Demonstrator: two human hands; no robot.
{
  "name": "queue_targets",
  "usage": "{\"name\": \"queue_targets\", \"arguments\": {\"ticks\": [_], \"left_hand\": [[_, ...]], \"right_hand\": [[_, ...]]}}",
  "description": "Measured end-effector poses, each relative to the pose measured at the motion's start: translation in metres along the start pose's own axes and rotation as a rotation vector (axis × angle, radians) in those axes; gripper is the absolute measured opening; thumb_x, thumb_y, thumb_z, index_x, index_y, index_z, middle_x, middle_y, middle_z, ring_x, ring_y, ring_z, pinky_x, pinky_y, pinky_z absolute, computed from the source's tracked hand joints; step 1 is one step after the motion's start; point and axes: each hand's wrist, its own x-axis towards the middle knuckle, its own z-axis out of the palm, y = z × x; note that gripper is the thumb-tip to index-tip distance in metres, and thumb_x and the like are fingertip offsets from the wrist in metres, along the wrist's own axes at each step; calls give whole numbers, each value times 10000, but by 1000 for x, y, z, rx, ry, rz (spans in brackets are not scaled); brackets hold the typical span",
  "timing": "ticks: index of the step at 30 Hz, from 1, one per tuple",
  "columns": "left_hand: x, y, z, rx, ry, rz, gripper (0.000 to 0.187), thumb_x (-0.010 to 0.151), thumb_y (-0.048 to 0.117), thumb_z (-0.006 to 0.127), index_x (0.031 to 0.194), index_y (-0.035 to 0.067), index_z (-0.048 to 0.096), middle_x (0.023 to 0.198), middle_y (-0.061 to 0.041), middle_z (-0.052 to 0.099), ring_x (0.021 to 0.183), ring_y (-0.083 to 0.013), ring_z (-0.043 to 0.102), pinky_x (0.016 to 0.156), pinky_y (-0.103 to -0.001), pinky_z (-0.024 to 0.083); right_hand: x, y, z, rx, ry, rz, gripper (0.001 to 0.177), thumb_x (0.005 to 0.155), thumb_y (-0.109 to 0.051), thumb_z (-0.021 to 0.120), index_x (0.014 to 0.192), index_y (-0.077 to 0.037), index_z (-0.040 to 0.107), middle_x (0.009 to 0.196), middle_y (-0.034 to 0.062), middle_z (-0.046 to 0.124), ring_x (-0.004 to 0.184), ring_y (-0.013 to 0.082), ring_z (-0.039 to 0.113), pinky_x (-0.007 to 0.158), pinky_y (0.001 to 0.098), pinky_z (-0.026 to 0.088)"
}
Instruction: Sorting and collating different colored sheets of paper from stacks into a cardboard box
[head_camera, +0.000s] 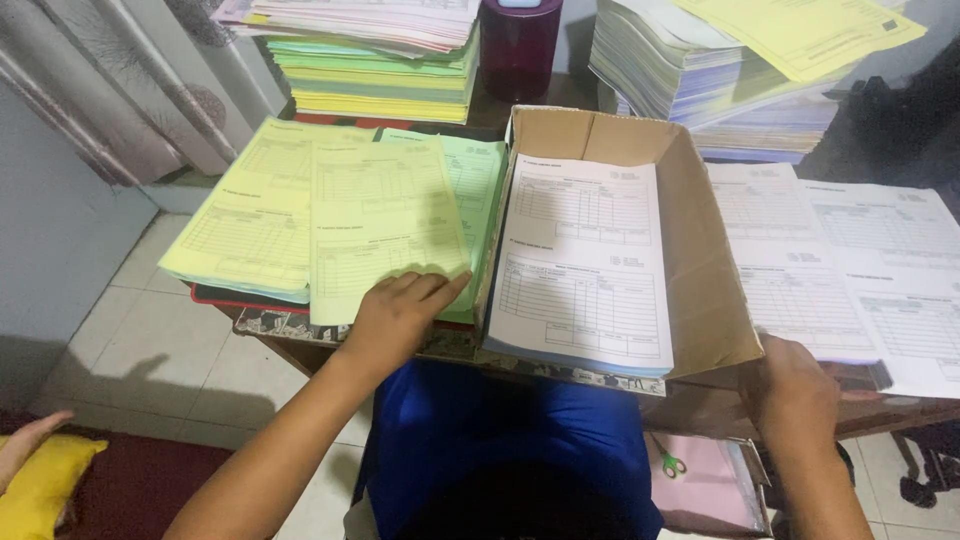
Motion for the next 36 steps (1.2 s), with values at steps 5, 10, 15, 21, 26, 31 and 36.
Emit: {"name": "queue_targets", "arguments": {"ticks": [5, 10, 15, 21, 26, 31, 36], "left_hand": [[2, 5, 5, 10, -36, -20, 510, 774, -17, 670, 1247, 171, 702, 1296, -87, 651, 1003, -306, 654, 799, -436, 519], [9, 15, -2, 54, -12, -30, 342, 821, 105, 708, 1161, 82, 730, 1321, -128, 656, 983, -309, 633, 801, -468, 480], [6, 14, -3, 61, -56, -35, 270, 842, 262, 754, 1060, 104, 767, 1370, -109, 629, 1031, -311, 619, 831, -486, 479], [4, 8, -8, -67, -15, -65, 103, 869, 227, 790, 913, 134, 783, 1317, -123, 668, 984, -319, 654, 805, -472, 468], [-3, 5, -4, -168, 11, -143, 45, 864, 179, 795, 909, 176, 789, 1274, -79, 700, 1009, -289, 674, 811, -431, 463], [-11, -2, 4, -256, 1, -180, 10, 896, 181, 796, 896, 187, 804, 1217, -28, 726, 1025, -257, 684, 832, -400, 449], [-14, -6, 9, -302, 83, -247, 42, 857, 188, 844, 867, 218, 815, 1183, -8, 728, 992, -244, 701, 876, -398, 491]], "right_hand": [[5, -29, -32, 25, -140, -56, 410, 843, -175, 582, 1253, -167, 589, 1055, 103, 643, 1000, 383, 626, 630, 557, 521], [10, -45, -50, 255, -255, -52, 63, 854, -89, 597, 822, -72, 546, 822, 141, 542, 781, 330, 498, 635, 427, 344], [11, -28, -23, -111, -72, -391, 392, 903, -335, 677, 558, -150, 679, 572, 45, 576, 794, 335, 560, 680, 440, 434], [10, -23, -37, 13, -8, -365, 54, 849, -171, 737, 804, -162, 708, 856, 77, 654, 852, 346, 587, 705, 466, 441], [8, -11, -18, 26, 75, -370, 401, 784, -323, 772, 1113, -111, 681, 1084, 109, 657, 1027, 342, 592, 897, 459, 482], [11, -16, -10, 129, -11, -250, 450, 754, -286, 826, 1088, -27, 673, 1011, 236, 606, 905, 433, 581, 751, 484, 510], [13, -10, -1, 118, -29, -226, 546, 732, -301, 819, 1188, -41, 670, 1132, 238, 622, 1032, 431, 601, 889, 493, 534]]}}
